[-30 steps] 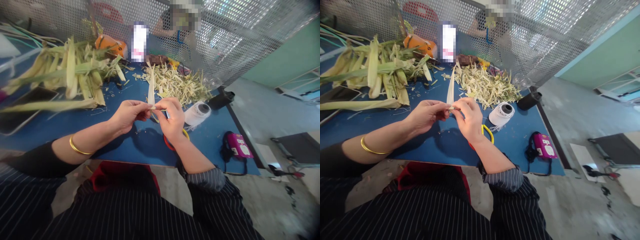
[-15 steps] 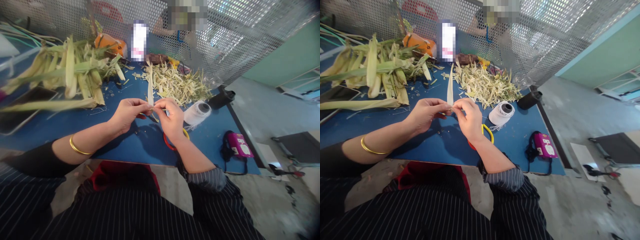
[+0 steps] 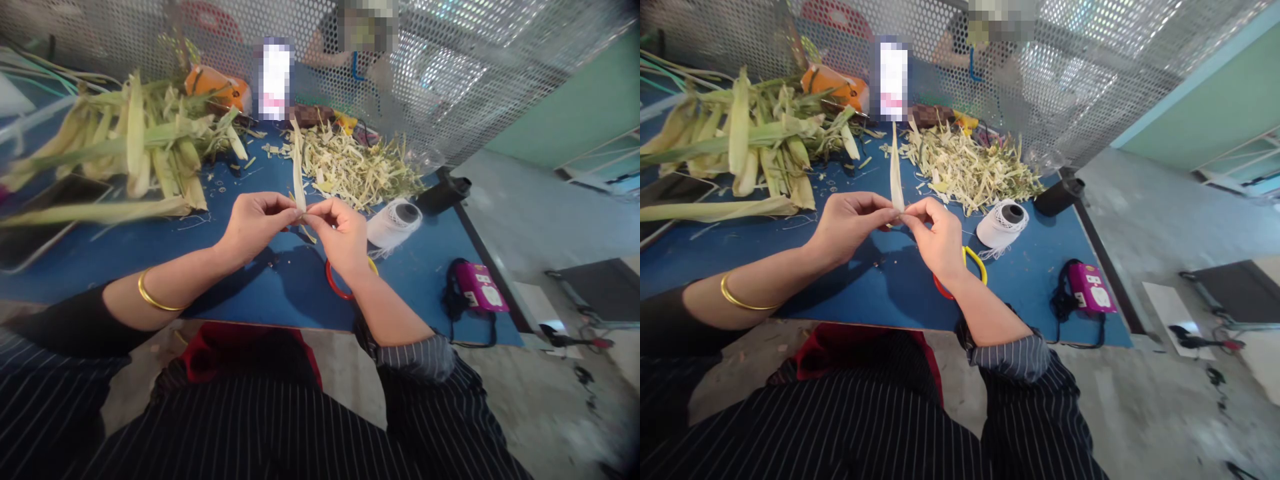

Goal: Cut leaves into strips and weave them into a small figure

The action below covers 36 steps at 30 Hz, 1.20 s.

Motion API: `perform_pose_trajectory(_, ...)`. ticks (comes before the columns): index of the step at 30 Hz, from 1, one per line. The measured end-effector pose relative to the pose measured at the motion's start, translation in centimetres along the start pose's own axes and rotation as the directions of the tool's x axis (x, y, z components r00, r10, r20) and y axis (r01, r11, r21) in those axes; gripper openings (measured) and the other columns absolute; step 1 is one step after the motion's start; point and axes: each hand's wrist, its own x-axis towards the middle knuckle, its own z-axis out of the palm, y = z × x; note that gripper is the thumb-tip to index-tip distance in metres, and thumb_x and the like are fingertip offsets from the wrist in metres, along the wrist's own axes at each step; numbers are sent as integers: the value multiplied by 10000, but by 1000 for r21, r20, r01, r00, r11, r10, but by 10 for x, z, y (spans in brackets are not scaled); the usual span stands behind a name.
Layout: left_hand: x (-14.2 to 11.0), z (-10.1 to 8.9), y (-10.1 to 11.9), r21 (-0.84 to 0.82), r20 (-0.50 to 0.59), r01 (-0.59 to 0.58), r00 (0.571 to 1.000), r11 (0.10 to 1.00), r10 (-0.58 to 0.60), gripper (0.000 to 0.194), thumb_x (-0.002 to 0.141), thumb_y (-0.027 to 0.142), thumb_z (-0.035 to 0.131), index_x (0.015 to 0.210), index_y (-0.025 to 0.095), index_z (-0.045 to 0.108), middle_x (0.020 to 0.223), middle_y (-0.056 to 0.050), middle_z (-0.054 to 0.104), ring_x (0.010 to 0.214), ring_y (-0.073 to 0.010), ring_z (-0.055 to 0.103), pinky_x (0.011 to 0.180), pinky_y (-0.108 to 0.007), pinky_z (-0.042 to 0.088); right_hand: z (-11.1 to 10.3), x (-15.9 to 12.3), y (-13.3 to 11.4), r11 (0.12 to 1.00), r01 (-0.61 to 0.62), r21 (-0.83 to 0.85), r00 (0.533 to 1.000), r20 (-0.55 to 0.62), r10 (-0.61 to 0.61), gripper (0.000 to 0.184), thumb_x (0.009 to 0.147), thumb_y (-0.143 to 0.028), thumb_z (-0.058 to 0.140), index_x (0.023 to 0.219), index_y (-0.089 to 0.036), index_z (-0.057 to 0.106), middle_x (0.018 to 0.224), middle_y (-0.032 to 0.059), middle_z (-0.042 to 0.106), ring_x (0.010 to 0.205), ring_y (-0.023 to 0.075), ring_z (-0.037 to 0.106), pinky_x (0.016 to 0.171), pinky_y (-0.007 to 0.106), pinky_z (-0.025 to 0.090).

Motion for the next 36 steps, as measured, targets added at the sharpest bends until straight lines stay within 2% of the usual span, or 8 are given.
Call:
perform_pose_trajectory(2,0,-1,1,-21,14,13,1000,1000,-13,134,721,268,685,733,137,710,708,-46,688,643,-116,611,625,-242,492,0,-1,0,1000,29,5,1000,-8,-29,51,809,-211,648,770,-190,623,745,-30,665,660,91,587,649,260,498)
perform_pose_trajectory(5,1,-2,1,-102,86,121,990,987,-112,149,721,283,700,740,135,688,707,-47,681,674,-130,632,616,-235,493,1,-1,1,992,124,-5,992,-2,-124,54,831,-194,626,779,-194,614,842,-7,665,760,109,619,726,285,513)
perform_pose_trajectory(9,4,-4,-3,-235,163,262,960,936,-227,199,687,308,753,714,141,648,696,-34,660,681,-129,636,586,-219,481,0,-3,2,942,290,-168,957,24,-290,89,866,-176,582,801,-223,622,932,11,647,894,142,619,832,343,501)
perform_pose_trajectory(15,4,-1,-8,-278,91,222,975,935,-204,188,683,280,766,714,148,636,689,-8,649,635,-94,608,586,-213,476,-2,-3,3,866,363,-343,925,18,-381,81,868,-214,601,814,-245,653,917,17,623,884,157,608,816,368,469)
perform_pose_trajectory(19,3,2,-6,-241,4,149,988,959,-152,186,647,227,785,699,144,628,653,-5,649,597,-98,605,572,-221,487,-1,-3,2,889,333,-315,938,18,-345,64,855,-205,614,804,-226,645,896,14,625,890,156,607,825,359,464)
perform_pose_trajectory(26,2,4,-11,-197,-59,-8,998,980,-4,156,664,221,777,717,133,660,671,-26,671,590,-108,621,590,-233,520,2,-4,1,988,95,-119,995,4,-96,71,854,-241,587,796,-203,599,848,0,678,786,137,621,777,318,492)
perform_pose_trajectory(33,1,4,-10,-188,13,-10,1000,982,13,225,621,228,812,777,129,681,772,-46,715,695,-142,674,715,-271,563,2,-1,3,999,-9,-30,999,-53,7,48,783,-171,633,777,-201,596,747,-26,658,698,116,608,711,291,496)
perform_pose_trajectory(36,2,4,-7,-181,-5,22,1000,983,-23,195,644,215,791,776,127,676,734,-39,711,650,-133,671,676,-263,566,2,1,5,990,-68,119,997,-14,70,118,781,-204,648,890,-203,602,805,-16,672,719,115,623,705,285,506)
